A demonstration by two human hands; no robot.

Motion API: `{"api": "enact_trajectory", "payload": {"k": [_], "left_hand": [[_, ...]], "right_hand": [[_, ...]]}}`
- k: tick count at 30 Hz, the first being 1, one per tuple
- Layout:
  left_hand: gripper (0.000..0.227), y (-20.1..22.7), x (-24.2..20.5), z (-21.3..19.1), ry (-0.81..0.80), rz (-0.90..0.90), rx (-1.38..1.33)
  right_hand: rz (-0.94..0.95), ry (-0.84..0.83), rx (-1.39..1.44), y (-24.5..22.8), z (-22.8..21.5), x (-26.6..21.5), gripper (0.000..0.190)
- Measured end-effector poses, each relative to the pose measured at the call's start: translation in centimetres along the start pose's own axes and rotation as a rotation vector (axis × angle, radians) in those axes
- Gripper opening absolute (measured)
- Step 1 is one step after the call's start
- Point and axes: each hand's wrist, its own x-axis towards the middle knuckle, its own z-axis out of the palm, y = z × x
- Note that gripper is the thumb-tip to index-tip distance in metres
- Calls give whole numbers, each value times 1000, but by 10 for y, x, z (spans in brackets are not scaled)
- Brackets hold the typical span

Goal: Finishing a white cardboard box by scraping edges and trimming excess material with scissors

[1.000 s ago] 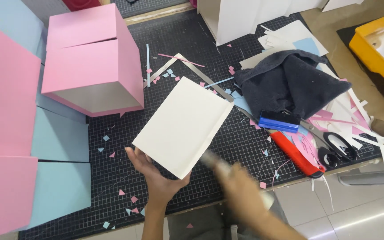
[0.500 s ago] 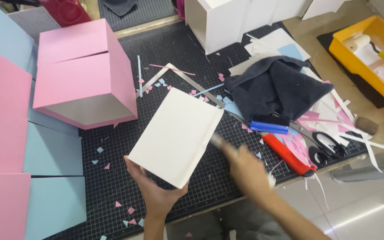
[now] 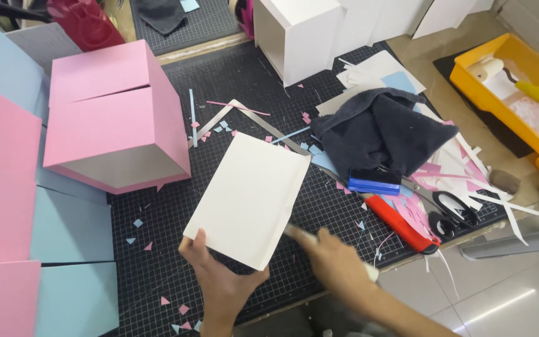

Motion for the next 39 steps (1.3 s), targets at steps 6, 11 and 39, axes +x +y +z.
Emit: {"api": "enact_trajectory", "payload": {"k": [6,11,39], "left_hand": [[114,1,1,4,-3,8,17],[120,-4,1,4,0,11,41],[118,-2,8,9,22,62,54]], "right_hand": [[15,91,-80,8,-3,21,63],[53,70,-79,10,-11,39,58],[-53,57,6,7,-31,42,57]]}}
